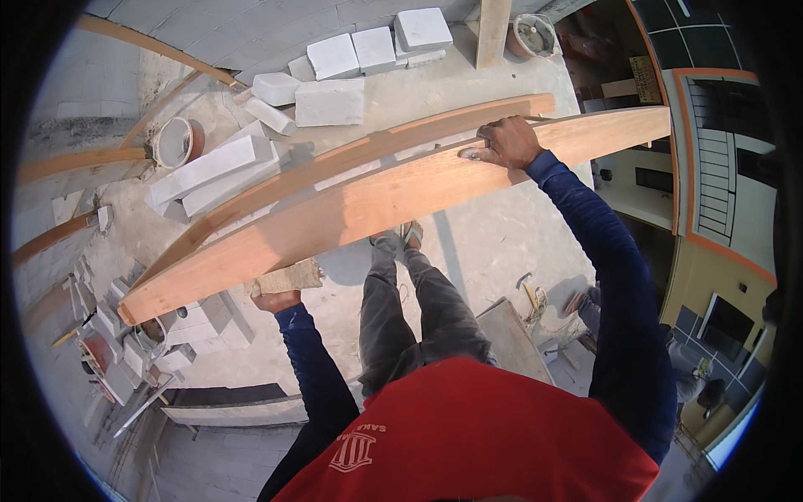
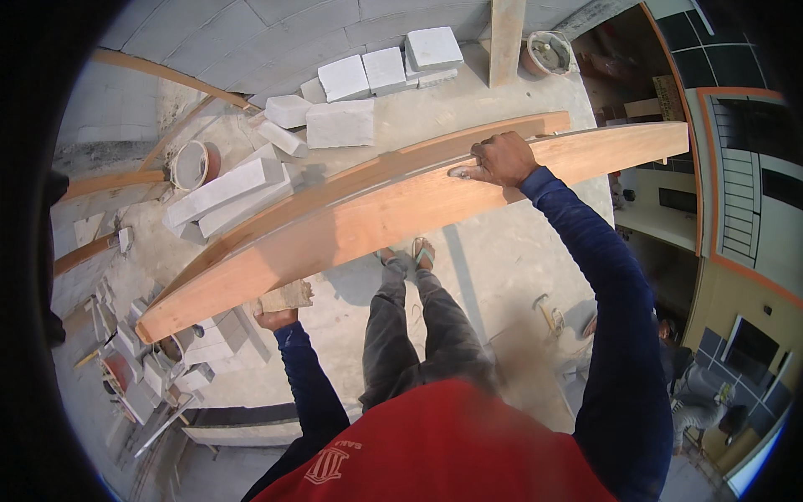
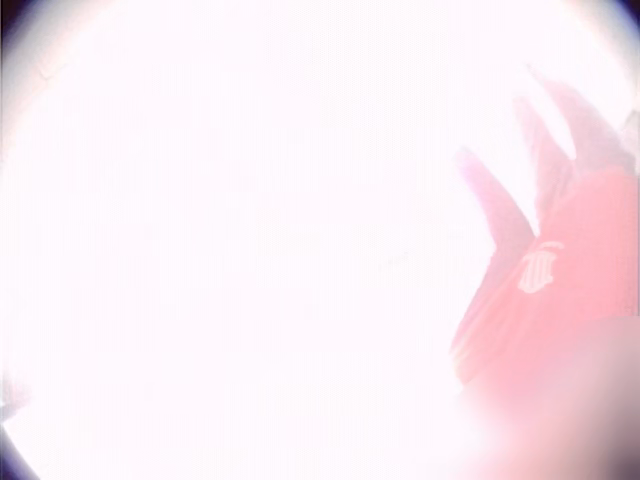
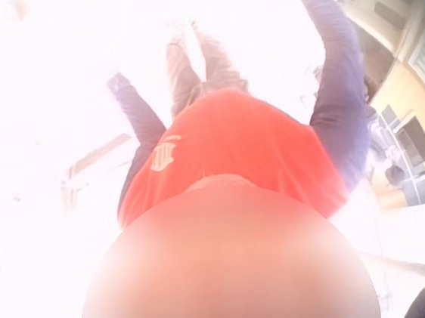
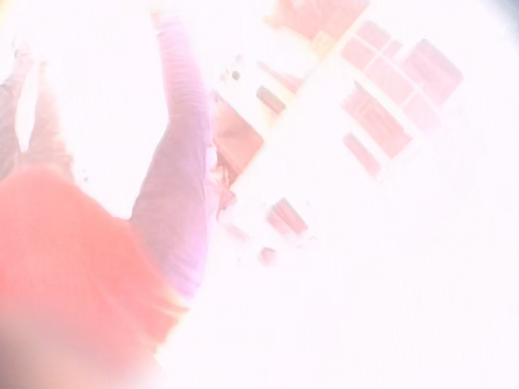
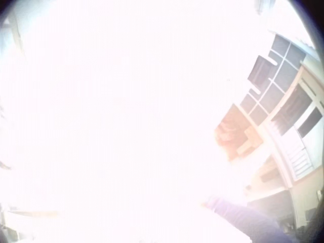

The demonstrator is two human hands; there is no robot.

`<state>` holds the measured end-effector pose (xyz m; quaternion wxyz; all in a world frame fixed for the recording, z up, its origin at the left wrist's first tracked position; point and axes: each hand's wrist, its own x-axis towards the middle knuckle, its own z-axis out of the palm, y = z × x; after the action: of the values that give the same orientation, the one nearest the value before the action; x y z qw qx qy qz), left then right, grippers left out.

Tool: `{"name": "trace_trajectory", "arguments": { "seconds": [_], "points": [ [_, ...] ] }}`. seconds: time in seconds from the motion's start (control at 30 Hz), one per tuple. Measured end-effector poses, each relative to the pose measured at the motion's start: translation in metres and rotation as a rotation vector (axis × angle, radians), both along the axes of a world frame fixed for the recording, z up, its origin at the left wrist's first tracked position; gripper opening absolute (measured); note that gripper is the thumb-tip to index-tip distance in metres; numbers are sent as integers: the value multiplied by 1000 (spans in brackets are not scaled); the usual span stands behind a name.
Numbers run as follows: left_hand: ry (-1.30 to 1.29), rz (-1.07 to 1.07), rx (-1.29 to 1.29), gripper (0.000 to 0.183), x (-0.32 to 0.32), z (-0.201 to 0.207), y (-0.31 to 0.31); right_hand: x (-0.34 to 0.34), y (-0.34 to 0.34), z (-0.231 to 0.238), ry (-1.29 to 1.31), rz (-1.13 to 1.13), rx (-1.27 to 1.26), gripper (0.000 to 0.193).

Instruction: The person measures and cuts a wooden plank using a hand saw on a construction site. They position the plank, measure it with a tape measure, and then saw it into smaller pieces.

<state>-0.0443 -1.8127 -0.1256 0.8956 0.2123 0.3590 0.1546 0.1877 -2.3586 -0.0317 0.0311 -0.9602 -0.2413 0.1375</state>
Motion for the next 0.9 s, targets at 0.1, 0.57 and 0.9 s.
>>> {"name": "trace_trajectory", "arguments": {
  "seconds": [0.1, 0.57, 0.9],
  "points": [
    [38, 85, -39, 70, -28, -26, -16, -19, -6, -28, -16, -8, 67, 74],
    [115, 184, -141, 45, -182, -92, -57, -150, 0, -67, 418, 164, 16, 73],
    [185, 169, -242, 53, -336, -206, -67, -320, 17, -162, 483, 125, 7, 63]
  ]
}}
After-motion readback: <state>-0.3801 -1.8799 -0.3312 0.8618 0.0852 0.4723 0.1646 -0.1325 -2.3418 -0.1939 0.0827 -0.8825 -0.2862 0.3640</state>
